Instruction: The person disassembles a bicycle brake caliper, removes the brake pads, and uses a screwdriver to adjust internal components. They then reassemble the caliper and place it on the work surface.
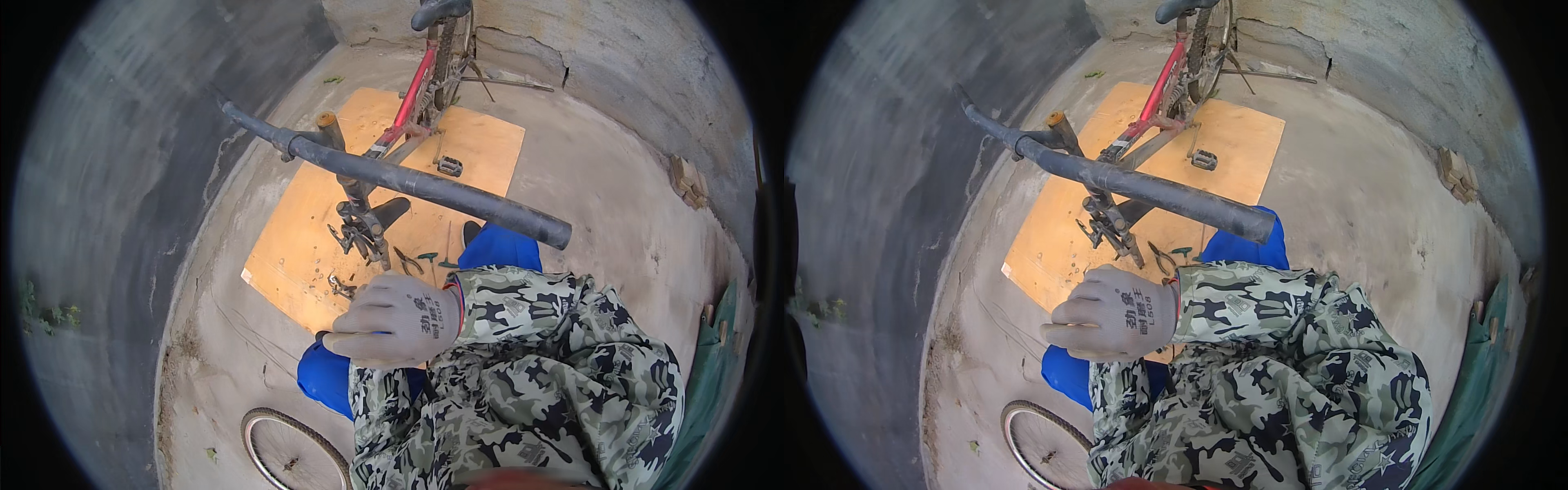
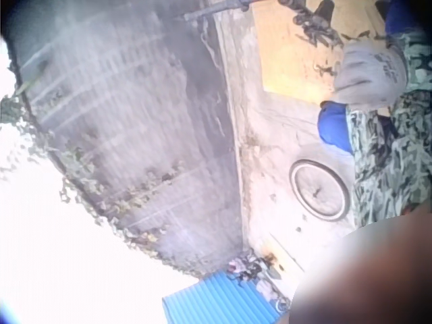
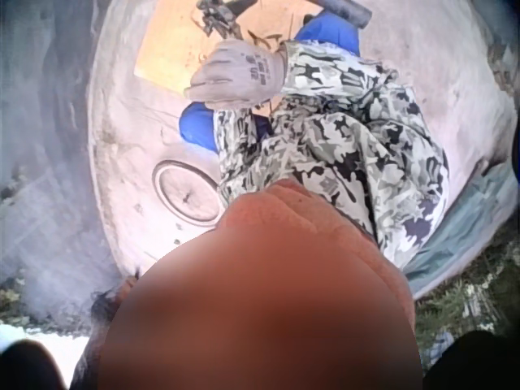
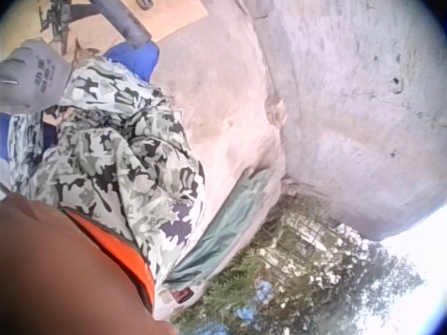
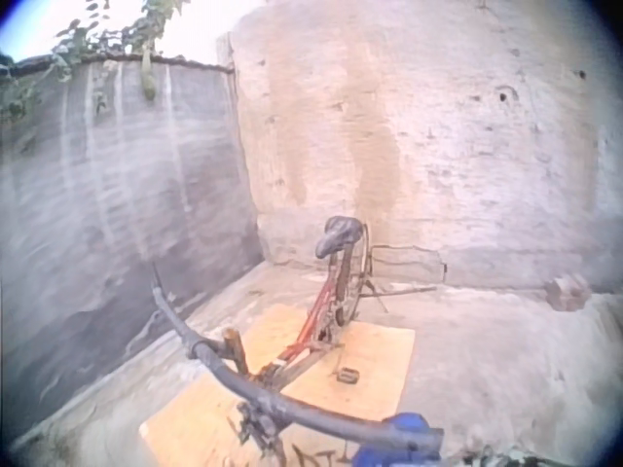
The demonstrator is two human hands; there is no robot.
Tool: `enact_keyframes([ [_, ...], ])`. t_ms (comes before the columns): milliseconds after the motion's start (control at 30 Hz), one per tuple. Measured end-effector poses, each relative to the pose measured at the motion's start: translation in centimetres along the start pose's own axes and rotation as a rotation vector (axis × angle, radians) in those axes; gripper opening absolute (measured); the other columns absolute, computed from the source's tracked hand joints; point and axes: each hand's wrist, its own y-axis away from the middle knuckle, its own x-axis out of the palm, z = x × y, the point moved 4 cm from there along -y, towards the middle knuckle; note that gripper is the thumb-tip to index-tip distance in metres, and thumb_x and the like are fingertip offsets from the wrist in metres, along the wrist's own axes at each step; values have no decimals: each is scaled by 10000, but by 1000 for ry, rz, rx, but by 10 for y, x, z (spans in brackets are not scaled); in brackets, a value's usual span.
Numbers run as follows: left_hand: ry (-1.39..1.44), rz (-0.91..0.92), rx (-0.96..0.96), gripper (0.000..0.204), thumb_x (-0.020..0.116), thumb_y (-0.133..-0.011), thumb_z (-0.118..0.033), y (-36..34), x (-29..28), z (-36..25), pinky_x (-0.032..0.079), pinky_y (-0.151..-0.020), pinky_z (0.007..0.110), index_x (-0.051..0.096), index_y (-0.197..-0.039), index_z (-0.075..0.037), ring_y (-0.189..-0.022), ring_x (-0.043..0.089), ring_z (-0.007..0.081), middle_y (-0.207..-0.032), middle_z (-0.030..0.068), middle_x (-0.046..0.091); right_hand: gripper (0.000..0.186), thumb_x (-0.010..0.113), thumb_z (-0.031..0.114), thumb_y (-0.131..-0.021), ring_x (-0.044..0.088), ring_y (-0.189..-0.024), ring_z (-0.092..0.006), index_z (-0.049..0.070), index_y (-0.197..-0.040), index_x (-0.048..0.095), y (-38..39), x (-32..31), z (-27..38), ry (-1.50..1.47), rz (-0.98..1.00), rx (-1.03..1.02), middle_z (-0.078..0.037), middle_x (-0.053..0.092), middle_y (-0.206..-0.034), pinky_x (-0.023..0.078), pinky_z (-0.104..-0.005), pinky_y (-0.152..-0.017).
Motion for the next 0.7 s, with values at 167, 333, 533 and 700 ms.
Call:
enact_keyframes([
  [167,-94,-25,-6,341,533,-1048,-367,-22,-90,-29,545,-667,382,613,-1204,-74,-765,643,232,-893,99,636,431,720,168,-779,645,-909,-183,110,-1204,679,-64,51,29,104,-179,-138,-23,667,-1065,471,-336,-707],
  [333,-92,-105,22,289,610,-1027,-318,-40,-202,-61,540,-579,358,622,-1195,-84,-661,640,209,-801,77,634,355,687,79,-865,659,-1029,-252,21,-1214,659,-101,136,49,429,-176,-123,-119,707,-1117,527,-359,-791],
  [533,-9,-165,74,227,625,-1009,-247,-55,-264,-59,447,-439,286,640,-1147,-67,-509,586,158,-657,32,597,338,669,-11,-860,670,-1033,-328,-36,-1197,662,-85,210,56,785,-84,-94,-194,696,-1147,537,-380,-913],
  [700,9,-148,120,230,632,-1004,-244,-64,-259,-44,424,-428,279,638,-1137,-57,-503,588,158,-660,41,610,367,645,-71,-819,678,-888,-310,-81,-1186,645,-70,211,32,584,-260,-9,-213,671,-1075,556,-342,-772],
])
